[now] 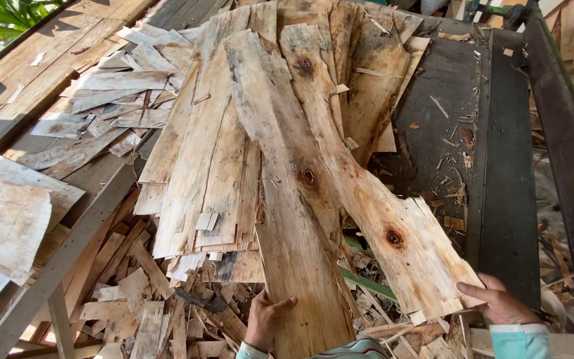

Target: The recorder selects thin wood sheets or bark, trims the edges using a manual lever-action cutting tool, and sorts the pieces into a stack.

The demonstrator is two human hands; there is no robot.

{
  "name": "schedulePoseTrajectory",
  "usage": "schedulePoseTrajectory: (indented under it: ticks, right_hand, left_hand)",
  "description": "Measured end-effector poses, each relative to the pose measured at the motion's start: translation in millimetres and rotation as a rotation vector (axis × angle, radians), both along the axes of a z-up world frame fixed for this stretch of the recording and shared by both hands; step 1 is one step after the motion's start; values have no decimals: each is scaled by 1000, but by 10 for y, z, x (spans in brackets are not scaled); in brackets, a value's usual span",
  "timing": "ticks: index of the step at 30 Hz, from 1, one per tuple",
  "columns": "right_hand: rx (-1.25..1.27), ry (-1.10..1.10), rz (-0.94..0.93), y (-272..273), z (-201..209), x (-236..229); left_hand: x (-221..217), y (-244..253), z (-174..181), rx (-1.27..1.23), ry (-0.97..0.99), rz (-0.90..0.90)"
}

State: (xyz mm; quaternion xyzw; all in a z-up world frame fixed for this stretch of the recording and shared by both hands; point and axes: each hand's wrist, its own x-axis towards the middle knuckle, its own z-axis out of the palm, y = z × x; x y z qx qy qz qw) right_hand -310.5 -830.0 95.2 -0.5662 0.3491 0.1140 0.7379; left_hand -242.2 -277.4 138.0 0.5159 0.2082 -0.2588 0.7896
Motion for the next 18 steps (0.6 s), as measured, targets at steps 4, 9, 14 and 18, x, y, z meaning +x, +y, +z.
schedulePoseTrajectory:
  ticks: [4,9,14,18]
  right_hand:
    - [-268,-79,211,200,449,-45]
    - [-585,-13,326,439,1275,-315]
    - [-585,0,19,236,1571,-916]
    - [-495,-50,-193,73,838,-1379]
  left_hand:
    - [-78,-214,419,288,-313,-42]
    - [-190,-642,927,361,-603,-124]
    - [-338,-1117,951,297,-559,-234]
    - [-338,-1376,524,303,-624,-266]
